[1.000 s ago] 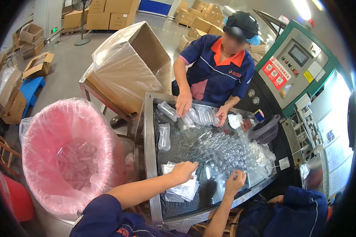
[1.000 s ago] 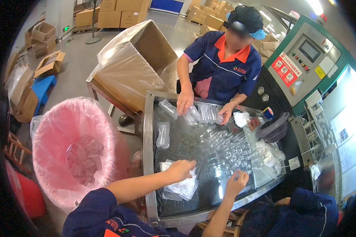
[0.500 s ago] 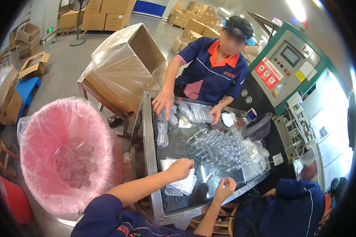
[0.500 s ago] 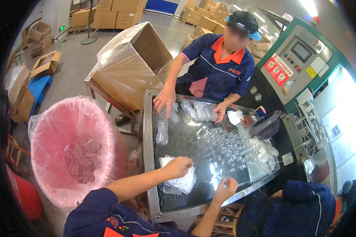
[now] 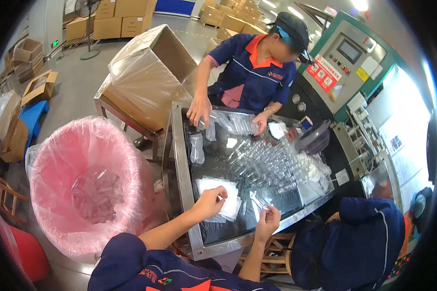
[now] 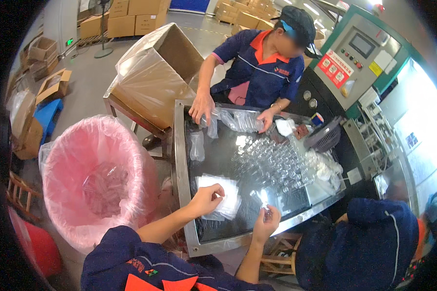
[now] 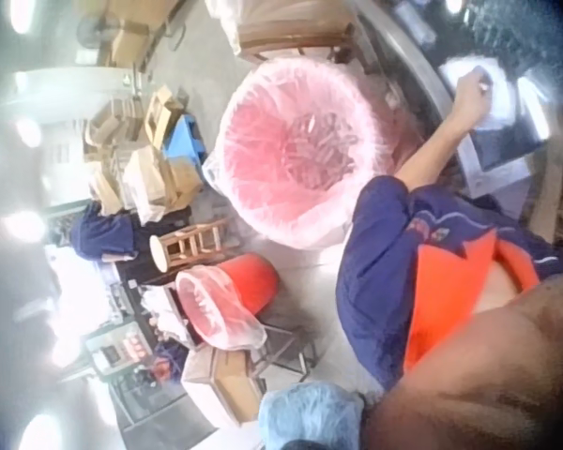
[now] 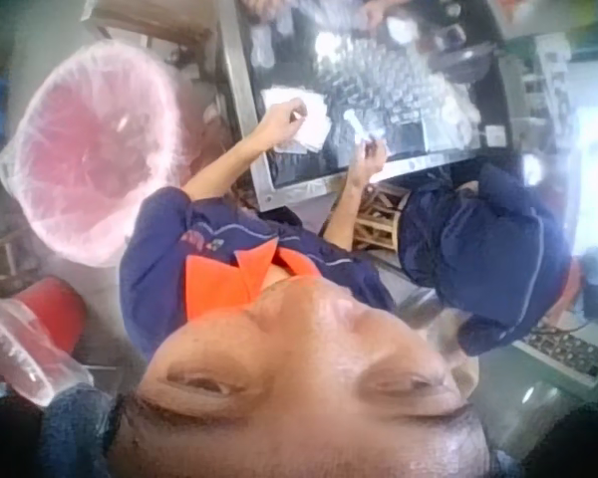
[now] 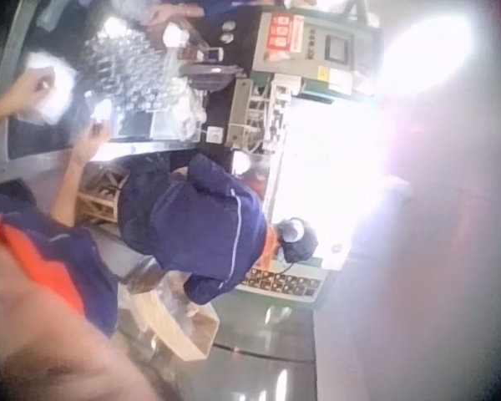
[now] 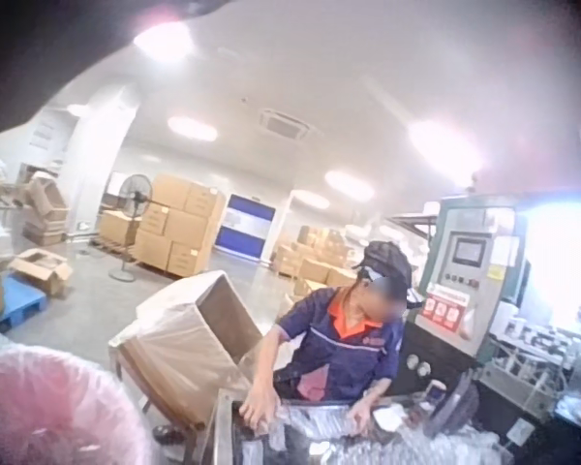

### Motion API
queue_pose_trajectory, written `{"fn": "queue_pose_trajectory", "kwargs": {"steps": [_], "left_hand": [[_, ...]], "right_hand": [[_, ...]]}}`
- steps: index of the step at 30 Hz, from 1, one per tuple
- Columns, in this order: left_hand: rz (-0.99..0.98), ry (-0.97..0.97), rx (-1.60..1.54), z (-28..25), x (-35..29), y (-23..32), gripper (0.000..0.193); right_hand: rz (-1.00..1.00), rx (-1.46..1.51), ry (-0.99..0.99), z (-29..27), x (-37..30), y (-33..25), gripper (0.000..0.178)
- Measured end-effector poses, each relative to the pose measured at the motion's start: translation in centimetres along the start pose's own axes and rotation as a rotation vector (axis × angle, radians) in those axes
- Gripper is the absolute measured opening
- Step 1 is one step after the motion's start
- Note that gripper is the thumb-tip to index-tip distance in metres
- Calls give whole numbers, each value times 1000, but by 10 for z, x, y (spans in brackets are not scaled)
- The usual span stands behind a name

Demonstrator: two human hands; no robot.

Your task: Inspecting and sorting small transparent plastic parts at a production table in a factory.

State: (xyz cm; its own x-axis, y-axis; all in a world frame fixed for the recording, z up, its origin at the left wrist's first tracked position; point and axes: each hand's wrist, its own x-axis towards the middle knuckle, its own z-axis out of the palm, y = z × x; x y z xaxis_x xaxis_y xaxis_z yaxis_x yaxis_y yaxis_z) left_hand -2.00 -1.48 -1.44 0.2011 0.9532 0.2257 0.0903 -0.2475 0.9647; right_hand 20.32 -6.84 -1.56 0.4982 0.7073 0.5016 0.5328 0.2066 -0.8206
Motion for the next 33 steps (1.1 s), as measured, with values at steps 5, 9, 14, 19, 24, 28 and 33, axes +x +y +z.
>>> {"fn": "queue_pose_trajectory", "kwargs": {"steps": [5, 9, 14, 19, 24, 28, 33], "left_hand": [[15, -27, 123, 2, 0, -5, 6], [-34, -43, 119, 1, -1, 2, 7], [-50, -59, 137, 0, 0, 8, 7], [-52, -6, 69, 0, 3, 6, 18], [8, 26, 76, 2, 3, 0, 14], [16, -11, 111, 2, 3, -1, 8], [9, -18, 124, 3, 4, 2, 7]], "right_hand": [[31, 69, -11, -7, -12, -28, 11], [160, 248, -27, -14, -10, -44, 11], [174, 539, 5, -24, -5, -71, 27], [53, 674, -66, -28, -5, -101, 41], [-60, 584, -97, -33, -7, -117, 42], [-116, 549, -104, -33, -8, -124, 42], [-38, 672, -104, -36, -9, -120, 35]]}}
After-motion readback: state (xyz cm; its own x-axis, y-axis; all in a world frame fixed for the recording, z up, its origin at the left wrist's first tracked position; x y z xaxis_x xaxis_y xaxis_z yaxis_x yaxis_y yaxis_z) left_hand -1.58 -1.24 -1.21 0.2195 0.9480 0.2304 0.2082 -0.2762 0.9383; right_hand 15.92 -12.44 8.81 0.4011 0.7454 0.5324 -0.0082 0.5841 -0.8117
